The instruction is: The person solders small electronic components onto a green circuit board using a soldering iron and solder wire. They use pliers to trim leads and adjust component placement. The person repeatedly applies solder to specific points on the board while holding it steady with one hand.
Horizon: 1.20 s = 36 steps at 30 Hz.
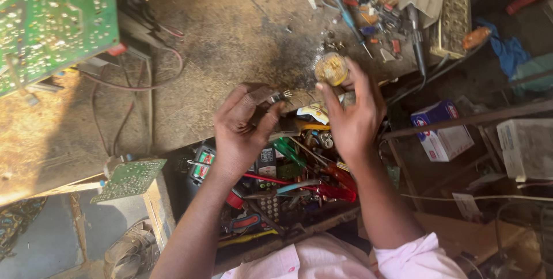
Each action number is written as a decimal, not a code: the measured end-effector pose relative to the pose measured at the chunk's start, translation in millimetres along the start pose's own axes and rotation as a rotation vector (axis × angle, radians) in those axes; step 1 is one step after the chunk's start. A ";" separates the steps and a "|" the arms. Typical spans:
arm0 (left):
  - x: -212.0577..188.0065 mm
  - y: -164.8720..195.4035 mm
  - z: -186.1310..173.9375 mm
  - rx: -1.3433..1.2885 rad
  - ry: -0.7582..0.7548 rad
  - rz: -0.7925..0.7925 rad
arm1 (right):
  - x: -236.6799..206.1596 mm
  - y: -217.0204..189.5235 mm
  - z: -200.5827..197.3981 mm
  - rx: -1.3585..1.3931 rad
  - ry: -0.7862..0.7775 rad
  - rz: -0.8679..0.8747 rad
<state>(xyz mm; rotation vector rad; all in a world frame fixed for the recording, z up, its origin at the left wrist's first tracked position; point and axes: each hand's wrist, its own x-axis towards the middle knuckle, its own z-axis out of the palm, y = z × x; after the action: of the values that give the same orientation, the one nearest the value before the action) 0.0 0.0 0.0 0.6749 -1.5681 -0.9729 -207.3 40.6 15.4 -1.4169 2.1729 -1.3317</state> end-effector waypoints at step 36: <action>-10.1 -6.1 -41.7 -0.476 -0.053 -0.181 | -28.8 63.7 -149.0 0.028 0.207 -0.262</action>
<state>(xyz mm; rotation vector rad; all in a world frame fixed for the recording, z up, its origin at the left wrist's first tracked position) 42.3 -4.2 -8.5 0.4604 -1.2652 -1.4486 -321.8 155.8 41.6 -1.6658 2.1363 -1.6596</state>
